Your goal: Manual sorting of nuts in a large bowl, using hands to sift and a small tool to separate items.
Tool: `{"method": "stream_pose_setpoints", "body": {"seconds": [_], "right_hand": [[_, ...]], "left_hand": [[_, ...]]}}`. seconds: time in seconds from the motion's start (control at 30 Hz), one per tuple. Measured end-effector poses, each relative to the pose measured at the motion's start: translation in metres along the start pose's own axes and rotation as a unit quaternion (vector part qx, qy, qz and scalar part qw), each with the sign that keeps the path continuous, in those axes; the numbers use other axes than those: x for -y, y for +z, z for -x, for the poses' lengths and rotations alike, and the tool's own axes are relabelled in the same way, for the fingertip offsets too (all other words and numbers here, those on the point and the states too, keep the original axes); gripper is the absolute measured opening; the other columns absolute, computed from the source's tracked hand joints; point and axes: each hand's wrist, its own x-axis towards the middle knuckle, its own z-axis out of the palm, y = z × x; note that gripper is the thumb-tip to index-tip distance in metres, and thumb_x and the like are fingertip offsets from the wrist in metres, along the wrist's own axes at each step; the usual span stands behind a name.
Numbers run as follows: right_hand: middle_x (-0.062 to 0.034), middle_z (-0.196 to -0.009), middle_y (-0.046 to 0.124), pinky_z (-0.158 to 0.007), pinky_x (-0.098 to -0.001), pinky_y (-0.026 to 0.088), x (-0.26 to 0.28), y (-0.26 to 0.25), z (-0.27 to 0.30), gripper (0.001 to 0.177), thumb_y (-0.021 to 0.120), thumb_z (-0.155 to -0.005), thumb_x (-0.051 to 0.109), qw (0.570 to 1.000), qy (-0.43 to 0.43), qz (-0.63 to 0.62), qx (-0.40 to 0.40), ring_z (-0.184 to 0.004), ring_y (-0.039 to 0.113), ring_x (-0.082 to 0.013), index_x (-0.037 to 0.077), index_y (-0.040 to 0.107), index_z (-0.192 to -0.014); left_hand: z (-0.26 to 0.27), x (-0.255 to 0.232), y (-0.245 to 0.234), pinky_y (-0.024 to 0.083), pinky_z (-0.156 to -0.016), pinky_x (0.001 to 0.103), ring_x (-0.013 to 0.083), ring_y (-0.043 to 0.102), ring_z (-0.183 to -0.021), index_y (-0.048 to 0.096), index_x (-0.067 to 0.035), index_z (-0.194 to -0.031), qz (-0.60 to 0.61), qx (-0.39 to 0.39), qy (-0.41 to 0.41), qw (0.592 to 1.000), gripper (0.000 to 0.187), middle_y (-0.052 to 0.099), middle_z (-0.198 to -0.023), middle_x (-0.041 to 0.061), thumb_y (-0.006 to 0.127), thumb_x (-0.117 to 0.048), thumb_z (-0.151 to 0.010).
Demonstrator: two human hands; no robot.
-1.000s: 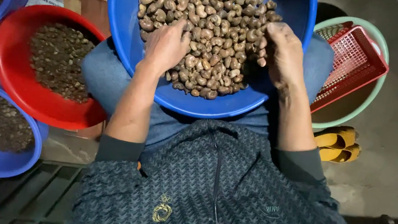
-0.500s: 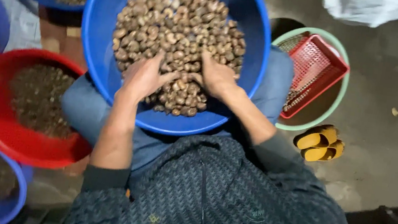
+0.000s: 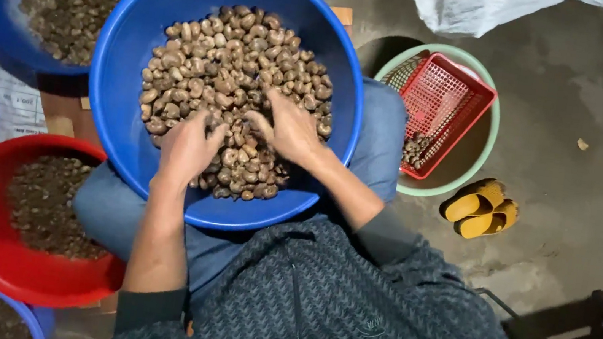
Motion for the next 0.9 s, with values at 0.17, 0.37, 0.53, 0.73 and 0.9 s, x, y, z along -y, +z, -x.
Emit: {"method": "stream_pose_setpoints", "body": {"seconds": [0.17,0.37,0.53,0.73,0.9], "right_hand": [[-0.0286,-0.124,0.062,-0.079,-0.0510,0.061,0.032,0.020,0.038,0.077,0.038,-0.103,0.065,0.868,0.173,-0.456,0.093,-0.104,0.068,-0.0463,0.000,0.057,-0.141],[-0.0177,-0.116,0.068,-0.043,-0.0325,0.057,0.004,0.084,0.021,0.074,0.051,-0.101,0.070,0.625,0.249,-0.735,0.086,-0.073,0.074,-0.0233,0.007,0.053,-0.141],[-0.0158,-0.097,0.063,-0.038,-0.0292,0.054,0.010,0.032,0.017,0.053,0.061,-0.103,0.049,0.630,0.230,-0.739,0.059,-0.066,0.067,-0.0227,-0.001,0.058,-0.122],[-0.0094,-0.071,0.055,-0.032,-0.0200,0.041,-0.001,-0.073,0.039,0.039,0.061,-0.101,0.044,0.710,0.210,-0.670,-0.041,-0.049,0.050,-0.0117,0.005,0.066,-0.105],[-0.0045,-0.064,0.052,-0.031,-0.0203,0.043,-0.072,-0.130,0.062,0.035,0.053,-0.103,0.045,0.722,0.215,-0.625,-0.202,-0.044,0.049,-0.0087,0.011,0.063,-0.103]], "left_hand": [[0.006,-0.028,0.002,0.051,-0.075,0.058,0.0521,0.065,-0.100,0.065,-0.002,-0.107,0.207,-0.153,-0.005,0.966,0.030,0.068,-0.097,0.030,0.066,-0.032,-0.106],[0.027,-0.083,0.028,0.061,-0.088,0.046,0.0382,0.068,-0.114,0.064,-0.002,-0.123,0.411,-0.179,0.058,0.892,0.027,0.069,-0.117,0.025,0.065,-0.019,-0.103],[0.032,-0.074,0.024,0.057,-0.097,0.051,0.0366,0.067,-0.116,0.064,-0.002,-0.122,0.399,-0.241,0.115,0.877,0.022,0.069,-0.116,0.020,0.060,-0.018,-0.108],[0.044,-0.042,0.003,0.056,-0.093,0.053,0.0442,0.069,-0.111,0.067,0.000,-0.120,0.254,-0.181,0.072,0.947,0.022,0.071,-0.115,0.025,0.062,-0.017,-0.107],[0.044,-0.013,0.014,0.057,-0.089,0.057,0.0485,0.068,-0.109,0.068,-0.002,-0.123,0.203,-0.093,-0.018,0.974,0.029,0.071,-0.117,0.028,0.062,-0.025,-0.106]]}}
